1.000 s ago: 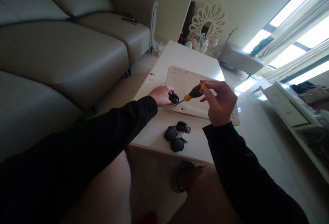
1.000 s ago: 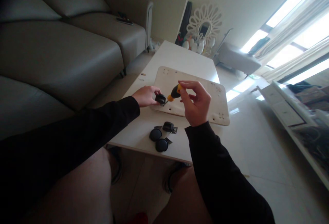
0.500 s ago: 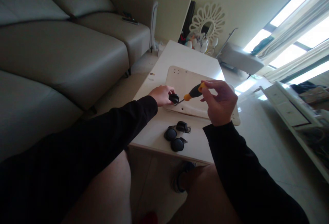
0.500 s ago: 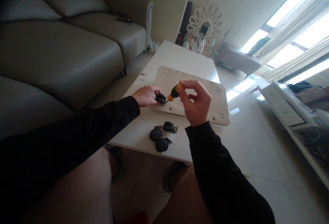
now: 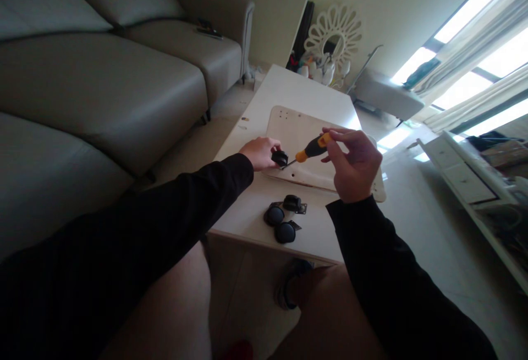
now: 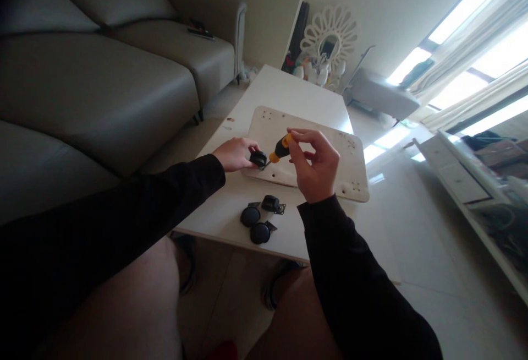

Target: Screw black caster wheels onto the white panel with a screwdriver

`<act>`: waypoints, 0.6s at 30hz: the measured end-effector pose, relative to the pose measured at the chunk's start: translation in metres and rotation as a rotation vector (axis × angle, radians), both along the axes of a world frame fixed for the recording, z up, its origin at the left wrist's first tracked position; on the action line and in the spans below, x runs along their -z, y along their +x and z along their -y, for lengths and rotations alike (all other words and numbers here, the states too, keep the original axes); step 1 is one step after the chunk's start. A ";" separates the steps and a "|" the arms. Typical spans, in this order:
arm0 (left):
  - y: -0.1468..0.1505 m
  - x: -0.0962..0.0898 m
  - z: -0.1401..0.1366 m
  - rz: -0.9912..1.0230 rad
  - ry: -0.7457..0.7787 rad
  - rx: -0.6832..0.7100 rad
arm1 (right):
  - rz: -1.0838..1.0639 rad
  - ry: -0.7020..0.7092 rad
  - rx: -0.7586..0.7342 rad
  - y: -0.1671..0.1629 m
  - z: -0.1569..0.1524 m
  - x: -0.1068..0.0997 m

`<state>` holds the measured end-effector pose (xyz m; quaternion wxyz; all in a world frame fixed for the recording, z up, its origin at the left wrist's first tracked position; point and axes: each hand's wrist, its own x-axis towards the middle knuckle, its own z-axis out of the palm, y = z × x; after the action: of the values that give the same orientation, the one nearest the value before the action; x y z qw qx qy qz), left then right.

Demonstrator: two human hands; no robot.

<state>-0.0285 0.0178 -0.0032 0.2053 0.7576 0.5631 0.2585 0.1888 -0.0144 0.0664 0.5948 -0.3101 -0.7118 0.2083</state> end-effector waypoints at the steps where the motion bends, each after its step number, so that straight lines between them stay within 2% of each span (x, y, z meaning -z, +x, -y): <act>1: 0.000 0.000 0.000 0.002 -0.003 0.000 | 0.013 0.002 0.028 0.000 0.000 0.000; 5: 0.000 0.000 0.000 0.004 -0.013 0.005 | 0.018 0.021 0.080 0.000 -0.002 -0.001; 12: -0.001 0.000 -0.002 -0.011 -0.014 0.002 | 0.059 0.014 -0.014 0.001 0.000 0.002; 18: -0.002 0.001 -0.004 0.016 0.005 0.041 | 0.030 0.047 0.046 0.001 -0.004 0.002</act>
<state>-0.0303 0.0218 -0.0038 0.2132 0.7675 0.5449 0.2617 0.1894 -0.0109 0.0646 0.5960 -0.3154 -0.7179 0.1729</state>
